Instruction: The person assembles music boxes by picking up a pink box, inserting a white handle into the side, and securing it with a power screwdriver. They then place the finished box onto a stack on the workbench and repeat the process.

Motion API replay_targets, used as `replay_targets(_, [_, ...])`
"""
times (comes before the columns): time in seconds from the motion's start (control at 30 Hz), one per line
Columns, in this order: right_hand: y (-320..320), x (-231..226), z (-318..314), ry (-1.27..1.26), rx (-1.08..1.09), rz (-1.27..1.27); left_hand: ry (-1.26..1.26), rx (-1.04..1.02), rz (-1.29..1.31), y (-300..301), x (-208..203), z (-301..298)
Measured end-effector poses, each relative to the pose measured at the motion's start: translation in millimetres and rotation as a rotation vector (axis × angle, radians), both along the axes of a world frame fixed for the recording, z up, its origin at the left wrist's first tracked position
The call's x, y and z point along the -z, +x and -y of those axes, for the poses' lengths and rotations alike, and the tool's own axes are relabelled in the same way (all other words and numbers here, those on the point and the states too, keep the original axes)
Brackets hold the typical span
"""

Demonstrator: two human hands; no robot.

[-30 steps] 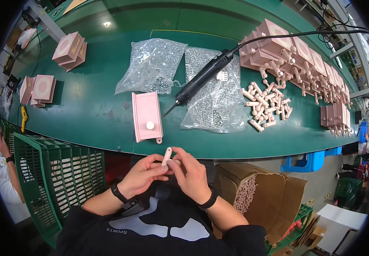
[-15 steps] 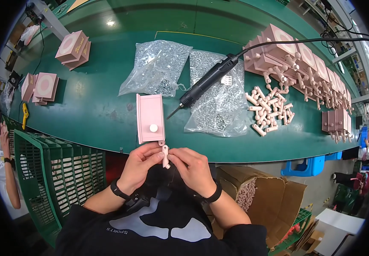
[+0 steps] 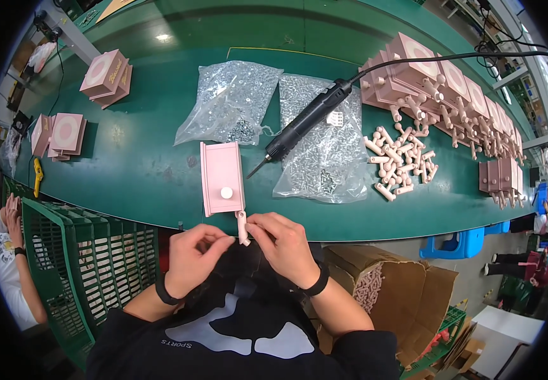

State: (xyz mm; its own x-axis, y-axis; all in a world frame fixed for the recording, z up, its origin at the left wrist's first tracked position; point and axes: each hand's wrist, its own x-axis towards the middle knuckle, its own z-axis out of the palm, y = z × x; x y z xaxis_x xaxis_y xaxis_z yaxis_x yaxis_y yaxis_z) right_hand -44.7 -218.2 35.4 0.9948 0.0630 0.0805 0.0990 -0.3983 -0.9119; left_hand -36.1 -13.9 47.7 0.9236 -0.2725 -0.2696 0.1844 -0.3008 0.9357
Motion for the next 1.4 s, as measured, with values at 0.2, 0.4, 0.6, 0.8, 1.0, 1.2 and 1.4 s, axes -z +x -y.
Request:
replay_targets(0.2, [1,1,0,-0.018,-0.006,0.000,0.104,0.003,0.193,12,-7,-2])
replay_targets(0.4, [1,0,-3,-0.010,-0.008,-0.013,0.056,-0.008,0.226,2,1,10])
replay_targets(0.6, [-2,0,-4,0.047,0.043,-0.077,-0.026,-0.003,0.196,-1,12,14])
replay_targets(0.8, [0,-9,6,0.008,0.145,-0.108,0.043,-0.028,0.179,7,1,4])
replay_targets(1.0, [10,-12,33,-0.146,0.360,0.034,0.037,-0.267,0.272,36,-21,-40])
replay_targets(1.2, [-5,-43,54,-0.433,0.396,0.039,0.088,0.242,0.694,130,-29,-24])
replay_targets(1.4, [1,-35,42,-0.444,0.260,0.045,0.182,0.398,0.766,158,-54,-19])
